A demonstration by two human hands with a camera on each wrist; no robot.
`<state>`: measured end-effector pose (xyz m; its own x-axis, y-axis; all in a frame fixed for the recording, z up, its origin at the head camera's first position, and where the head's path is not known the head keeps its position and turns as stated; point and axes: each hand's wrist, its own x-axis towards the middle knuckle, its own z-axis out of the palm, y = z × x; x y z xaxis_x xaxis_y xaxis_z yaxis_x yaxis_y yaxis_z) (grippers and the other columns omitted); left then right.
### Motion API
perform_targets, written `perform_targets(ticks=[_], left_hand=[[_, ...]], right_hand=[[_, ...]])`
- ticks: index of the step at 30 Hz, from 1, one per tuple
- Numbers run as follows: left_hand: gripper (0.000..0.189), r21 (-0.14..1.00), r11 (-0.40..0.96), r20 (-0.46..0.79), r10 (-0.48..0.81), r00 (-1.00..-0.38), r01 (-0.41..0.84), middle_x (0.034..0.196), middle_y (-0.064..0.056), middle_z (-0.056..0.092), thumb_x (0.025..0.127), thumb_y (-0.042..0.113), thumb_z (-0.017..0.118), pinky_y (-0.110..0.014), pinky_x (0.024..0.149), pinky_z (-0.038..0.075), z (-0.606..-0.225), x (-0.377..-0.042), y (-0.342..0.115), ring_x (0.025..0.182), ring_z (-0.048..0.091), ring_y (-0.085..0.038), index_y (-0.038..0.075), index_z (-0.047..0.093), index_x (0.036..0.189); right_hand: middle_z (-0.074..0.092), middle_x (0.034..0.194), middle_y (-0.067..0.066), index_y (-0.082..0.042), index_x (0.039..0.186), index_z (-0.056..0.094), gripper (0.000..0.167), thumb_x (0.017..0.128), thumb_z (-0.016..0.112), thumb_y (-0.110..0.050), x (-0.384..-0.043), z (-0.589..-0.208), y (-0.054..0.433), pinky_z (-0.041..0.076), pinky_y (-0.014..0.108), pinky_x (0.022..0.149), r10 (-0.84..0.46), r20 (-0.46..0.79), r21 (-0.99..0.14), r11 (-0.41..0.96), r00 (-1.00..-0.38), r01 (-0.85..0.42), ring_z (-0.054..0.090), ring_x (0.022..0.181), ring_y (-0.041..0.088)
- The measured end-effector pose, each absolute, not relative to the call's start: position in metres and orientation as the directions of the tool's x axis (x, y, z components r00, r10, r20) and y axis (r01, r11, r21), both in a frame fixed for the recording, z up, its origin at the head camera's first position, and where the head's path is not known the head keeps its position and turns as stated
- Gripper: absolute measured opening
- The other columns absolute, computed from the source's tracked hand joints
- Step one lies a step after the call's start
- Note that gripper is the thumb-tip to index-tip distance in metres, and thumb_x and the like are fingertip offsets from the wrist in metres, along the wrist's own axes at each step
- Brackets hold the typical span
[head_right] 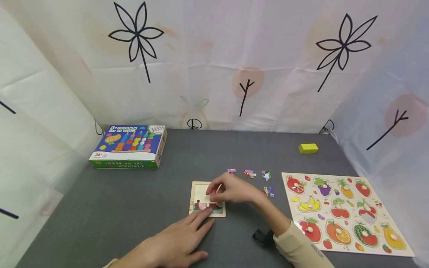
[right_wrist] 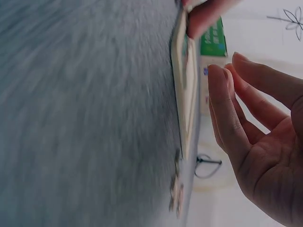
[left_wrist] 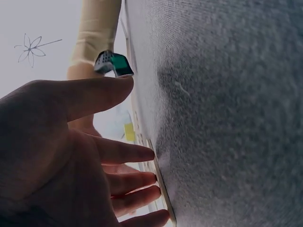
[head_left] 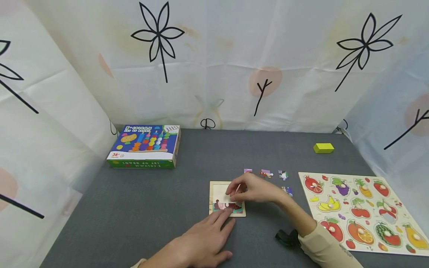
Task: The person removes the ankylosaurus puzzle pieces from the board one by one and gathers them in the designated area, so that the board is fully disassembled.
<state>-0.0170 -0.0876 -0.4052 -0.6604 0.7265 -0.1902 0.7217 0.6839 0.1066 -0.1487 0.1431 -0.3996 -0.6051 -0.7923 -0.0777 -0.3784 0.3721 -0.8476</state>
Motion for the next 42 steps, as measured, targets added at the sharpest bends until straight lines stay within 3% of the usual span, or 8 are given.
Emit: perform_targets(ticks=[8, 20, 30, 42], left_hand=[[0.081, 0.091, 0.676, -0.177, 0.733, -0.656, 0.731, 0.177, -0.013, 0.035, 0.102, 0.064, 0.065, -0.037, 0.128, 0.043, -0.409, -0.013, -0.087, 0.163, 0.037, -0.026, 0.010, 0.051, 0.161], [0.082, 0.079, 0.697, -0.241, 0.707, -0.665, 0.713, 0.178, -0.010, 0.033, 0.100, 0.066, 0.066, -0.033, 0.129, 0.040, -0.411, -0.012, -0.083, 0.165, 0.033, -0.024, 0.013, 0.050, 0.162], [0.081, 0.132, 0.701, -0.291, 0.703, -0.649, 0.701, 0.180, -0.006, 0.030, 0.101, 0.065, 0.066, -0.033, 0.129, 0.040, -0.412, -0.017, -0.083, 0.166, 0.031, -0.024, 0.016, 0.048, 0.163], [0.080, 0.123, 0.687, -0.261, 0.719, -0.644, 0.717, 0.178, -0.007, 0.032, 0.101, 0.065, 0.066, -0.030, 0.128, 0.041, -0.410, -0.017, -0.085, 0.165, 0.032, -0.022, 0.015, 0.049, 0.162]], right_hand=[[0.081, 0.091, 0.014, 0.001, 0.111, 0.080, 0.015, 0.100, 0.070, -0.004, -0.155, -0.408, 0.118, 0.058, 0.021, 0.068, -0.825, -0.174, -0.861, 0.393, -0.538, -0.324, 0.069, 0.072, 0.012], [0.079, 0.081, 0.014, 0.002, 0.101, 0.080, 0.008, 0.097, 0.074, -0.002, -0.154, -0.407, 0.100, 0.061, 0.024, 0.063, -0.793, -0.236, -0.838, 0.459, -0.562, -0.295, 0.070, 0.064, 0.009], [0.080, 0.085, 0.012, -0.001, 0.101, 0.077, 0.005, 0.097, 0.075, -0.002, -0.150, -0.406, 0.098, 0.057, 0.021, 0.063, -0.787, -0.237, -0.834, 0.466, -0.570, -0.297, 0.070, 0.068, 0.011], [0.080, 0.093, 0.011, -0.001, 0.102, 0.074, 0.005, 0.098, 0.075, -0.003, -0.148, -0.400, 0.104, 0.060, 0.020, 0.078, -0.802, -0.149, -0.850, 0.403, -0.578, -0.341, 0.075, 0.081, 0.012]])
